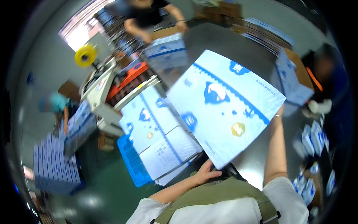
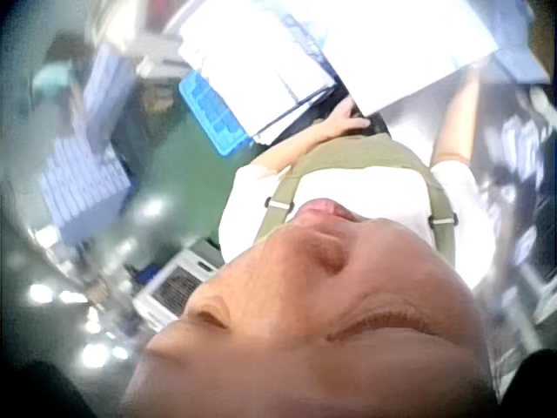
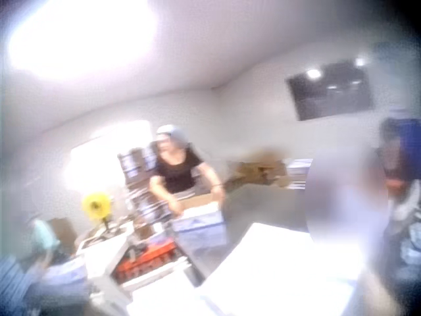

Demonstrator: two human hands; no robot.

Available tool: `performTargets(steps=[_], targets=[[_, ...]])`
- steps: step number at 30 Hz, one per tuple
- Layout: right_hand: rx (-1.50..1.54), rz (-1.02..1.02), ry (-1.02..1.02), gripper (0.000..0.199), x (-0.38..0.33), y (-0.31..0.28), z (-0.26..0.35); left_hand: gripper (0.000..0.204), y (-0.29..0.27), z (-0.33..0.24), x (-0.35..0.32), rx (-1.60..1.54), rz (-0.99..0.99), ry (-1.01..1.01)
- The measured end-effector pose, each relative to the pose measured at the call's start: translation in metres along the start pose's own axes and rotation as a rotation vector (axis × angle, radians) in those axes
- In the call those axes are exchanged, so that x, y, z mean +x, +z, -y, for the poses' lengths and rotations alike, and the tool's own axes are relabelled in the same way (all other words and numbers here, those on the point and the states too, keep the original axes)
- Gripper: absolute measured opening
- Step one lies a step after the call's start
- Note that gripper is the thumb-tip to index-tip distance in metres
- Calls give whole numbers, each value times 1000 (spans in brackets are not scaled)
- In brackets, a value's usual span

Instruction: The person packs plastic packages of wipes into cardboard boxes by hand, then stacks the filled boxes.

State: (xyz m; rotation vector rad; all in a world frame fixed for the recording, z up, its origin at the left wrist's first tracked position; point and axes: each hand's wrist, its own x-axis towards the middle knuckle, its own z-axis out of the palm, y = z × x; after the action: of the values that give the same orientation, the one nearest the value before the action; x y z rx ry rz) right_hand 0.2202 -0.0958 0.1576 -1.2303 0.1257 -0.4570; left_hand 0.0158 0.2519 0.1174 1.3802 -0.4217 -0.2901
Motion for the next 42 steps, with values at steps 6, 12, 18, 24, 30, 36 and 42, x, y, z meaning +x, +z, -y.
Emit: performTargets(steps=[6,12,18,24,30,36,42], targets=[[-1275,725,-376,26,-93,-61,115,89,-53,-16,99,543,-384,200],[-1846,990,159,33,-166,-161,56,100,18,-125,236,1123,713,-157],[-1455,831,149,23,-161,-176,58,102,87,-87,265,1626,1177,-453],[-1178,99,-552,29,-78,-187,160,111,98,-10,279,1750,263,78],[-1468,339,-131,77,-187,-150,90,103,75,34,246,1276,-238,127],[-1414,345,-193,82,-247,-178,104,69,28,193,138,-98,-185,-704],[-1172,-98,-348,65,-266,-236,84,74,128,138,155,-48,267,-258]])
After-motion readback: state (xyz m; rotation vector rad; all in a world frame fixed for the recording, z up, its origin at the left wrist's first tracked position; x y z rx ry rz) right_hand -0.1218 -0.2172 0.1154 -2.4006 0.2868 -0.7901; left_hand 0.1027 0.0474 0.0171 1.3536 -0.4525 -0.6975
